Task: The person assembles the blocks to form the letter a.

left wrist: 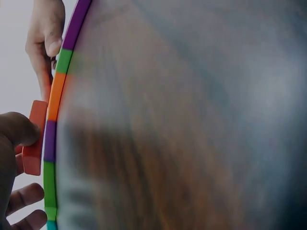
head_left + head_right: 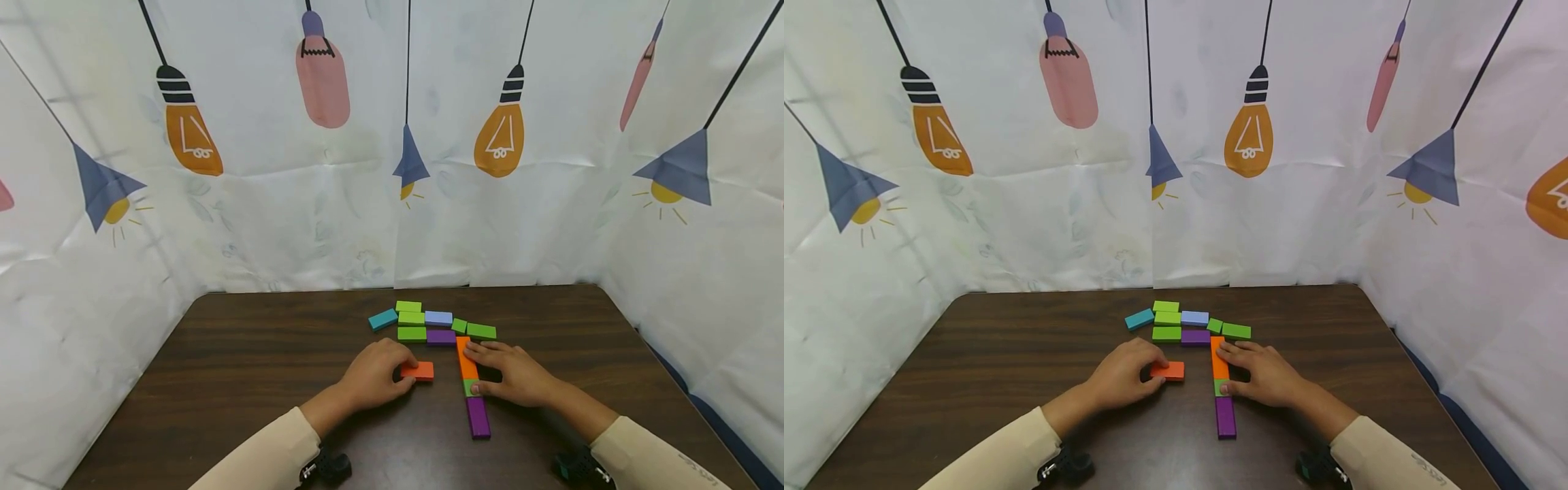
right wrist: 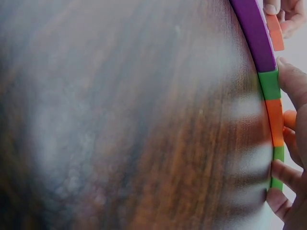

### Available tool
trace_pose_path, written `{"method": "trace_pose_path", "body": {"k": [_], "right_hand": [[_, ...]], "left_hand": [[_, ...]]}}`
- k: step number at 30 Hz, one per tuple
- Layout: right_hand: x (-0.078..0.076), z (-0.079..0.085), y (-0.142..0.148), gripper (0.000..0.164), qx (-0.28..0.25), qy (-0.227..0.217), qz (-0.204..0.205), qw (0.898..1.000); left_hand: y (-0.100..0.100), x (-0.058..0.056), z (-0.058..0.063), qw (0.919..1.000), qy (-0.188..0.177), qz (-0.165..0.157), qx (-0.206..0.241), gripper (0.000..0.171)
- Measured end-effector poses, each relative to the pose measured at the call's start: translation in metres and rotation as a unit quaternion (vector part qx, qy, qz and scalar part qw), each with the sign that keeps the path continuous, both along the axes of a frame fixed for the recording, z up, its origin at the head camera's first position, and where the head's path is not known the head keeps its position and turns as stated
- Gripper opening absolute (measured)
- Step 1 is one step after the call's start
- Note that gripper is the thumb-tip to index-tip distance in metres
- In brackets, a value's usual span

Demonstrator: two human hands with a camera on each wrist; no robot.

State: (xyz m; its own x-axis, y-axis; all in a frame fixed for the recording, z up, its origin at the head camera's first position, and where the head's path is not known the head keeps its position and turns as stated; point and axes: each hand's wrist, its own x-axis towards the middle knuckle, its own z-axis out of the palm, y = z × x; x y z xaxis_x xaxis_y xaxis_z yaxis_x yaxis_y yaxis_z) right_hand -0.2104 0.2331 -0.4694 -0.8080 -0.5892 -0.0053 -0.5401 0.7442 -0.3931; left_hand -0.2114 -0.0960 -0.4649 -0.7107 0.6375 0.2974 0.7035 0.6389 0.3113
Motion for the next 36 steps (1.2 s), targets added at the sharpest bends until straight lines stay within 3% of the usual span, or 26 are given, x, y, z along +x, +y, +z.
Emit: {"method": "trace_pose_path", "body": {"k": [17,25,36], "right_hand": [[0.002,-0.001,0.0,0.081,-0.006,-0.003,0.001,1.0],[0.002,-0.003,0.001,0.079,-0.012,0.002,0.006,1.0],[0.001,-0.002,0.002,0.08,-0.016,0.005,0.01,1.0]], "left_hand": [[0.026,0.01,-0.002,0.9995,-0.019,-0.009,-0.024,0.018],[0.035,0.011,-0.006,0.9987,-0.017,-0.009,-0.047,0.019],[0.045,0.012,-0.002,0.9975,-0.024,-0.014,-0.065,0.022]]}}
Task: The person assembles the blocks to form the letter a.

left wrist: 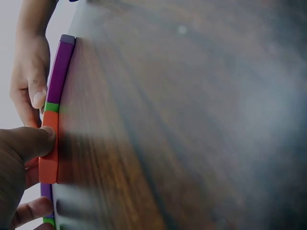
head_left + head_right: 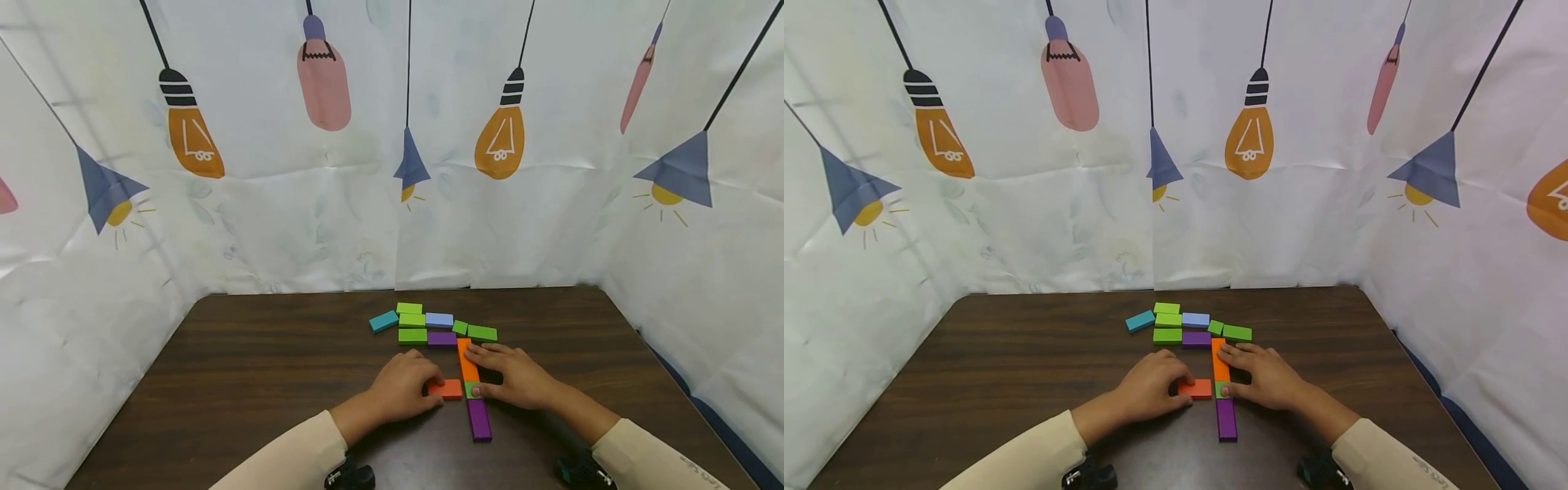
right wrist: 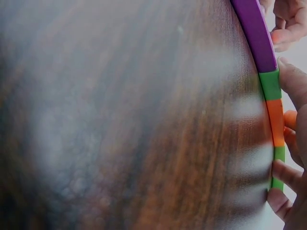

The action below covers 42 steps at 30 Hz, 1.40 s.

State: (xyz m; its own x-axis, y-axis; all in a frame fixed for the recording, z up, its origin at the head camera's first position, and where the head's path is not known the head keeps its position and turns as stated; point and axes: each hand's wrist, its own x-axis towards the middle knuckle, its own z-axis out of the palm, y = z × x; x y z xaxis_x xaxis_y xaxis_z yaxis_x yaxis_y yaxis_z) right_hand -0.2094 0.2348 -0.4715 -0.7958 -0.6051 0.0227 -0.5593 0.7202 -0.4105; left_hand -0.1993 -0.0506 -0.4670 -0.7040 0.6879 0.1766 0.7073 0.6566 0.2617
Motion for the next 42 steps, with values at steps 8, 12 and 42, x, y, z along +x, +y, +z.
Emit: {"method": "trace_pose_path", "body": {"k": [8,12,42], "right_hand": [[-0.001,-0.001,0.0,0.078,-0.004,0.004,0.003,1.0],[-0.001,-0.001,0.001,0.079,-0.004,0.002,0.004,1.0],[0.0,-0.002,0.001,0.08,-0.001,0.01,0.004,1.0]], "left_hand": [[0.005,0.001,-0.001,1.0,0.005,-0.004,-0.001,0.023],[0.006,0.002,-0.002,1.0,0.007,-0.004,-0.001,0.023],[-0.065,-0.044,0.016,0.9862,0.061,0.135,0.074,0.031]]}}
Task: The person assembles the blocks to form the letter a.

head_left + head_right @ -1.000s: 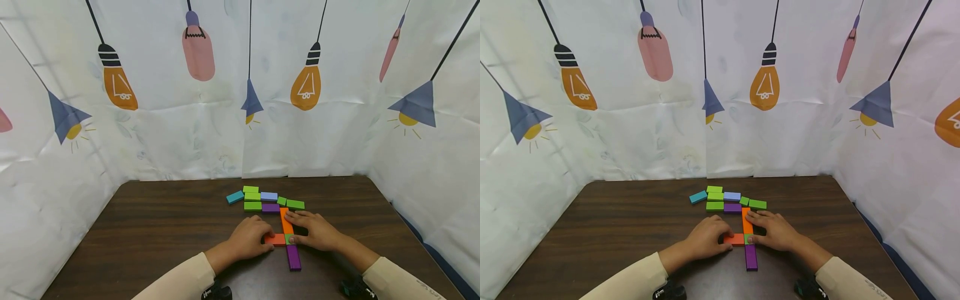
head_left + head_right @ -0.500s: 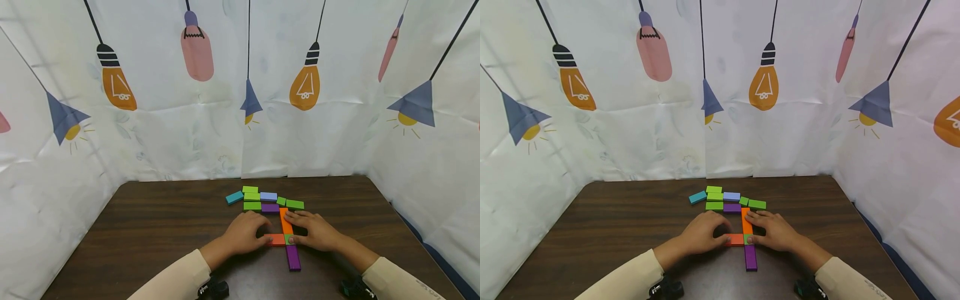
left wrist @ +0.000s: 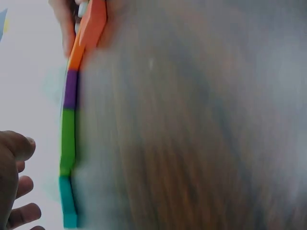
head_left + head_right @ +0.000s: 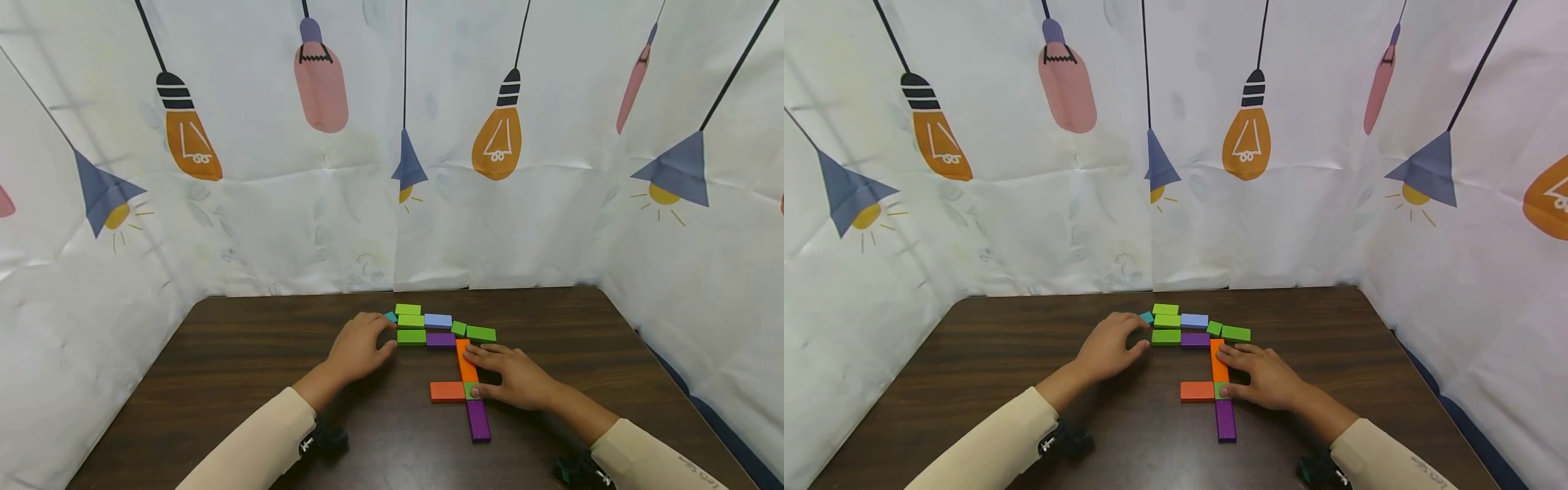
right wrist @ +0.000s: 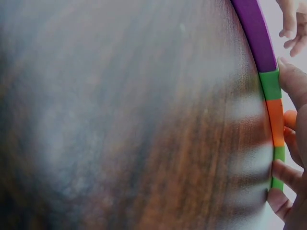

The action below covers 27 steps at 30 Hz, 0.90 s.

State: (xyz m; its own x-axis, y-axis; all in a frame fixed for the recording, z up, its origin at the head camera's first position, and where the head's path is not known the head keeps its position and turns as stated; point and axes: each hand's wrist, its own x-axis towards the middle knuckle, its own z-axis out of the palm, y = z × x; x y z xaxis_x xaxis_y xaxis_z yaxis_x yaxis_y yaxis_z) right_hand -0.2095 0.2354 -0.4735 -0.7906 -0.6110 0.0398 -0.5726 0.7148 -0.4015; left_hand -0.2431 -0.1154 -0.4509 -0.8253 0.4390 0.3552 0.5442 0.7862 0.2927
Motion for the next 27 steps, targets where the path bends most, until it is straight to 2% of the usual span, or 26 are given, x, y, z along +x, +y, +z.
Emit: {"method": "trace_pose_path", "body": {"k": [5,11,21,27], "right_hand": [[-0.001,-0.001,0.001,0.08,-0.001,-0.003,0.001,1.0],[0.0,-0.001,0.001,0.08,-0.003,-0.005,0.001,1.0],[0.0,0.0,0.001,0.079,-0.004,-0.004,0.001,1.0],[0.001,0.002,0.0,0.079,-0.005,-0.004,0.001,1.0]], "left_hand": [[-0.014,-0.011,-0.004,0.9991,-0.022,0.035,-0.006,0.034],[-0.022,-0.021,-0.011,0.9968,-0.04,0.068,-0.009,0.034],[-0.021,-0.029,-0.013,0.9914,-0.09,0.094,0.002,0.039],[-0.019,-0.034,-0.017,0.9899,-0.096,0.104,-0.003,0.037]]}}
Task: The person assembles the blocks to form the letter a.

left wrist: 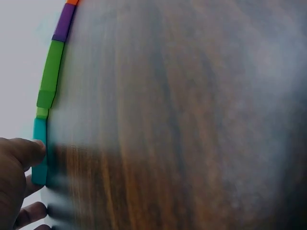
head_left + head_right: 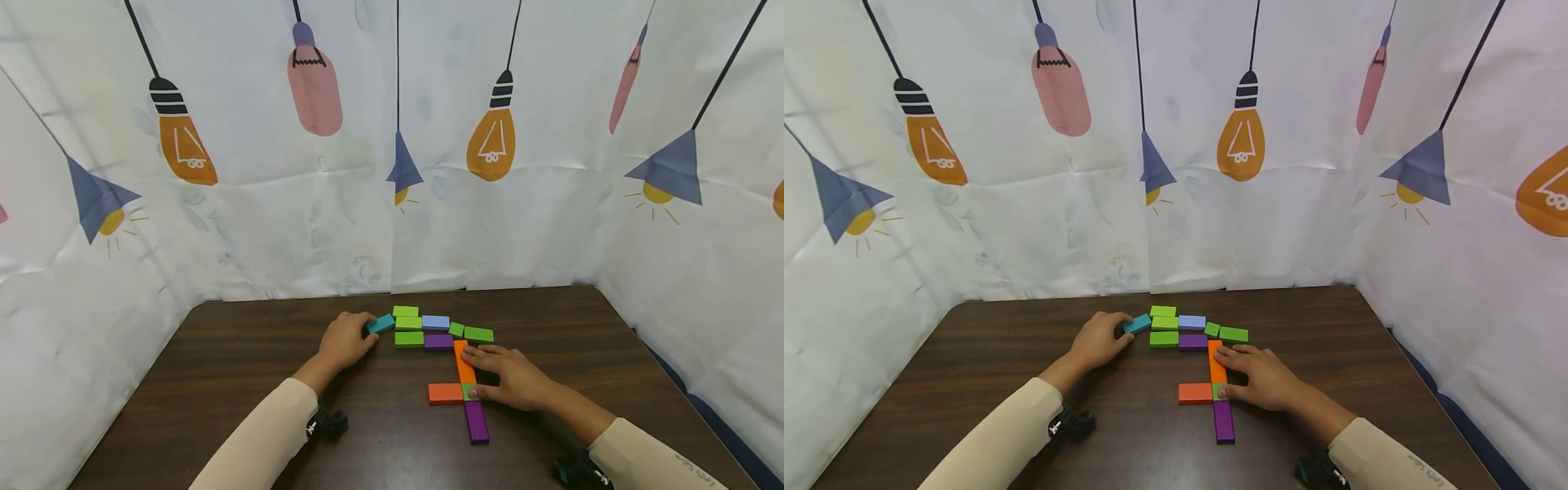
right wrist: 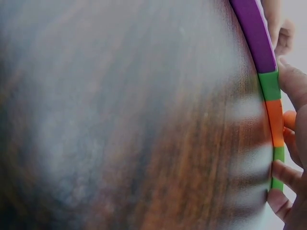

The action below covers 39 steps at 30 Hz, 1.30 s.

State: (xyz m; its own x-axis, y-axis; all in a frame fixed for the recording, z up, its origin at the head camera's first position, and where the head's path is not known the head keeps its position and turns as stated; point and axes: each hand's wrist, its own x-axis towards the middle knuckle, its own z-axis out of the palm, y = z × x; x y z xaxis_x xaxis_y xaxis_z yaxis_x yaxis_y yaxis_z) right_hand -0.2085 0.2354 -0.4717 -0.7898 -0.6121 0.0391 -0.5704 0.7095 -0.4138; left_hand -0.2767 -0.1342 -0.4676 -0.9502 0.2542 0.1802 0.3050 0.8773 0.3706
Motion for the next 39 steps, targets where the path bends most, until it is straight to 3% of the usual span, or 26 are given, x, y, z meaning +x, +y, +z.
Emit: {"method": "trace_pose_path", "body": {"k": [7,19,31,39], "right_hand": [[0.0,0.001,0.0,0.079,0.0,0.0,0.001,1.0],[-0.001,0.001,-0.001,0.079,0.007,0.002,0.0,1.0],[-0.001,0.001,-0.001,0.08,0.006,0.002,0.001,1.0],[-0.002,0.0,-0.001,0.081,0.017,0.003,0.001,1.0]], "left_hand": [[-0.001,-0.002,-0.001,1.0,0.006,0.002,-0.006,0.031],[-0.014,0.004,0.001,0.998,0.022,0.015,0.057,0.025],[-0.016,0.024,0.016,0.9958,0.031,-0.039,0.077,0.024],[-0.011,0.042,0.017,0.9909,0.032,-0.085,0.1,0.023]]}}
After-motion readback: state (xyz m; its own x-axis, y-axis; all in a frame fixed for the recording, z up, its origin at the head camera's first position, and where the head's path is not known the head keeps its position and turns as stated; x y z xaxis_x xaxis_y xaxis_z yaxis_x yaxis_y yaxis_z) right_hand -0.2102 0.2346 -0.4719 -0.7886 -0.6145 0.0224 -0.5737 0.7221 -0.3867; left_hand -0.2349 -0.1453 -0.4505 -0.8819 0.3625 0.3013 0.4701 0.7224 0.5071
